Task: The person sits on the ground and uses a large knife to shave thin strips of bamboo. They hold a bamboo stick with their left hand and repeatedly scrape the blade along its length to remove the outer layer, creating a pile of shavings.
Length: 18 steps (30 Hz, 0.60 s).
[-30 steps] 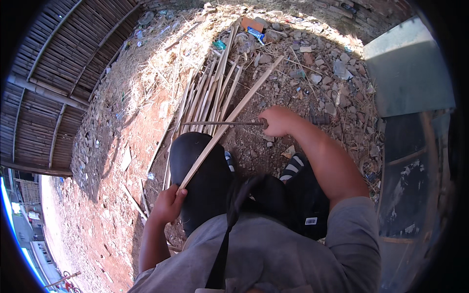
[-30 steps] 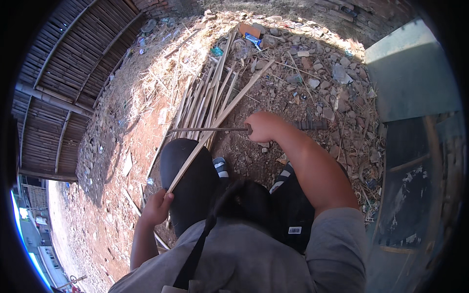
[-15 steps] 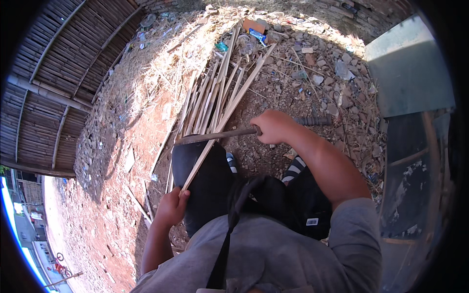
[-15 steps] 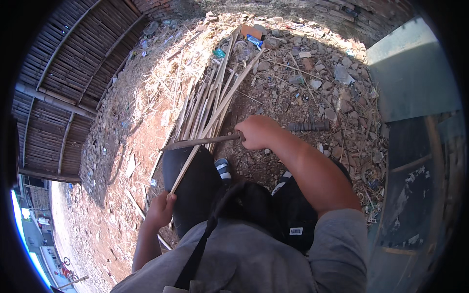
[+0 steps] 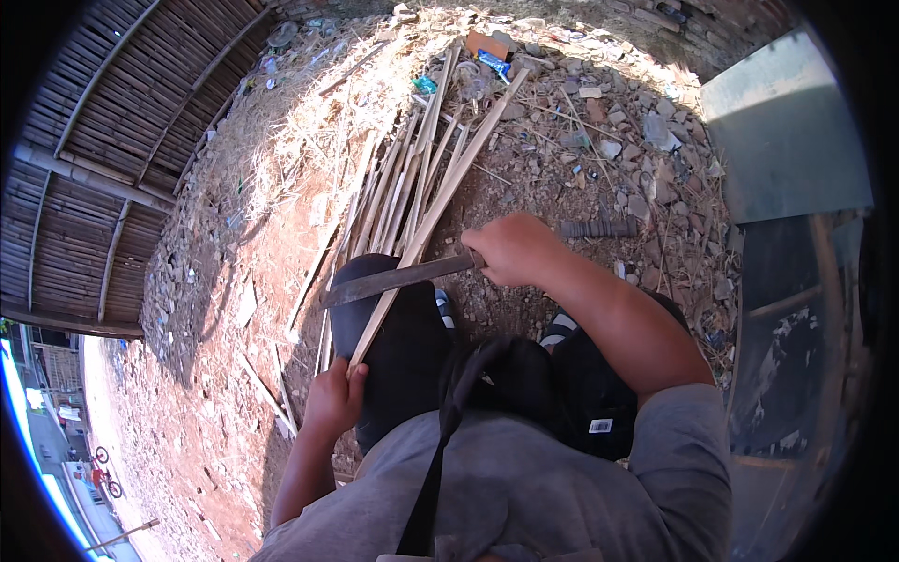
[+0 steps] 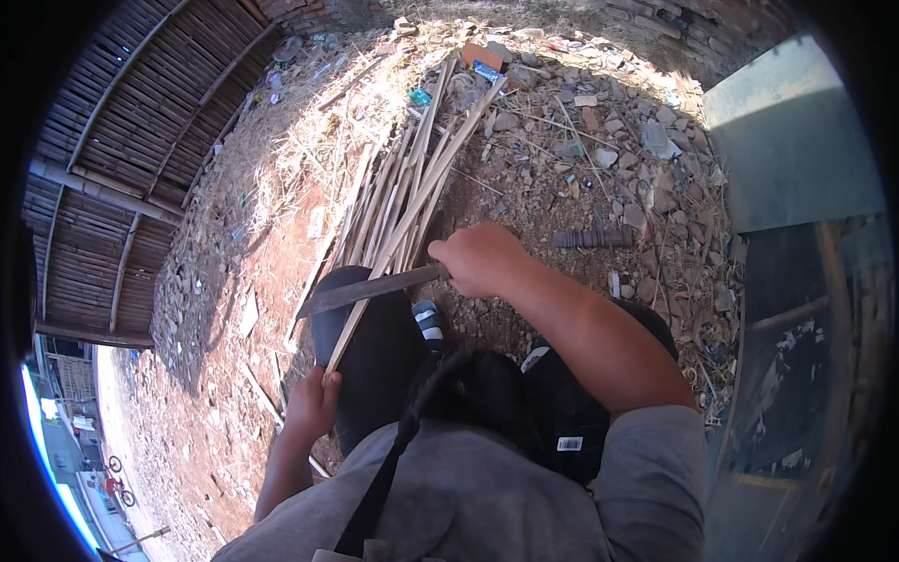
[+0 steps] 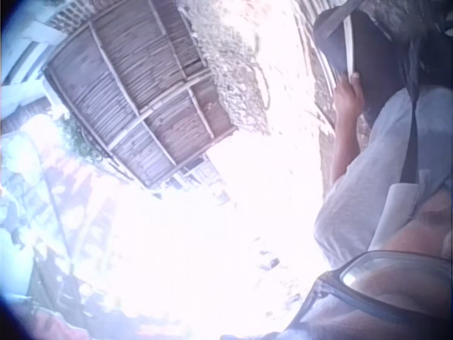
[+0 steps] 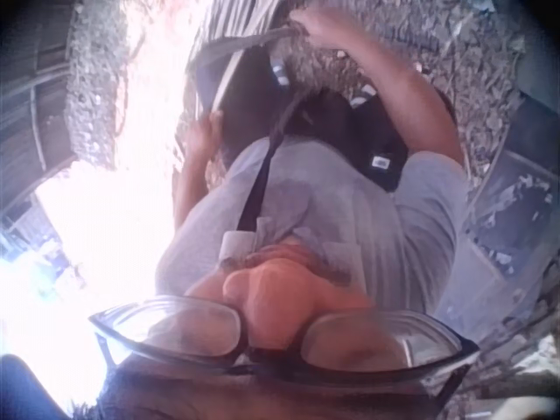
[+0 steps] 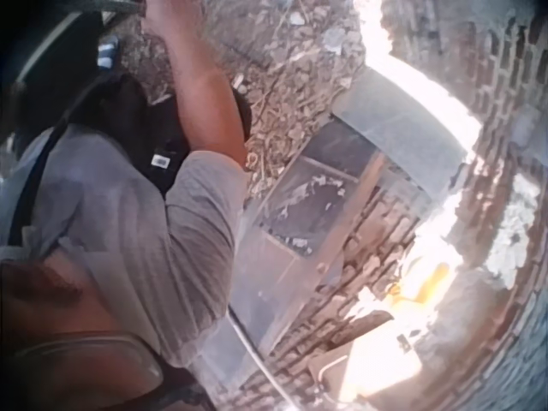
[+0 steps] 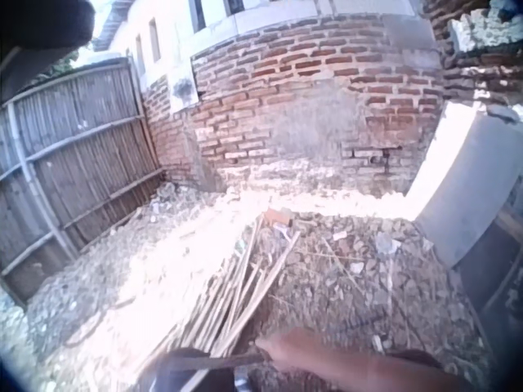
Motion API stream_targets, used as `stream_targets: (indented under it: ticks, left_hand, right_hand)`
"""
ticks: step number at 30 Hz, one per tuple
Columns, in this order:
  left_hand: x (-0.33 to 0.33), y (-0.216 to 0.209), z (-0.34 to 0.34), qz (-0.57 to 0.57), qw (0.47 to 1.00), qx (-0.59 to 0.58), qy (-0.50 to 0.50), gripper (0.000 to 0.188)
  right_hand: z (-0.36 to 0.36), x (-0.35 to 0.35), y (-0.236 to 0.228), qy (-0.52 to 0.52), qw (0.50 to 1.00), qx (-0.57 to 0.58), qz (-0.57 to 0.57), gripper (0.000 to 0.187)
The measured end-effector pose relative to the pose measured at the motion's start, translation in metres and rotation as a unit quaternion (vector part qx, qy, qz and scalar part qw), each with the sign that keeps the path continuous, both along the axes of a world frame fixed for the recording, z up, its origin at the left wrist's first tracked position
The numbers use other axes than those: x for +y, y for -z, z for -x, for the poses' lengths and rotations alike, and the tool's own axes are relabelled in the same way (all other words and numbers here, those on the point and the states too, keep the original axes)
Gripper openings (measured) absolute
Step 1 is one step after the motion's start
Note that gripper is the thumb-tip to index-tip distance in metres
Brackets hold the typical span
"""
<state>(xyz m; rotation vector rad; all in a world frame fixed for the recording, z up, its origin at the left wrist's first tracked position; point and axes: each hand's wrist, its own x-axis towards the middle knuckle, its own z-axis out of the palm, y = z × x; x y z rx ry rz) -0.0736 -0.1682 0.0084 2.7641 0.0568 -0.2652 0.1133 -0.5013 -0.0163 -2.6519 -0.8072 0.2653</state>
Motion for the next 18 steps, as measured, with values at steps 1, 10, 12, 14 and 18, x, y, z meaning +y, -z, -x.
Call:
stream_targets:
  ticks: [1, 10, 12, 14, 18]
  left_hand:
    - [0.001, 0.005, -0.001, 0.012, 1.000, -0.011, 0.003, 0.036]
    - [-0.002, -0.002, -0.002, -0.008, 1.000, -0.005, -0.006, 0.035]
    - [-0.001, 0.000, 0.000, -0.001, 1.000, -0.006, 0.001, 0.035]
    - [0.002, 0.006, -0.004, 0.020, 0.999, -0.024, 0.005, 0.035]
    - [0.001, -0.002, -0.004, 0.003, 1.000, 0.005, -0.011, 0.035]
  right_hand:
    - [-0.008, -0.006, 0.007, 0.021, 1.000, 0.007, -0.013, 0.017]
    - [-0.005, -0.005, 0.004, 0.011, 1.000, 0.006, -0.008, 0.019]
    - [0.000, -0.004, 0.004, 0.012, 1.000, -0.006, -0.004, 0.022]
    - [-0.016, -0.022, 0.021, 0.061, 0.997, 0.037, -0.036, 0.019]
    - [-0.017, -0.022, 0.012, 0.062, 0.995, 0.041, -0.063, 0.019]
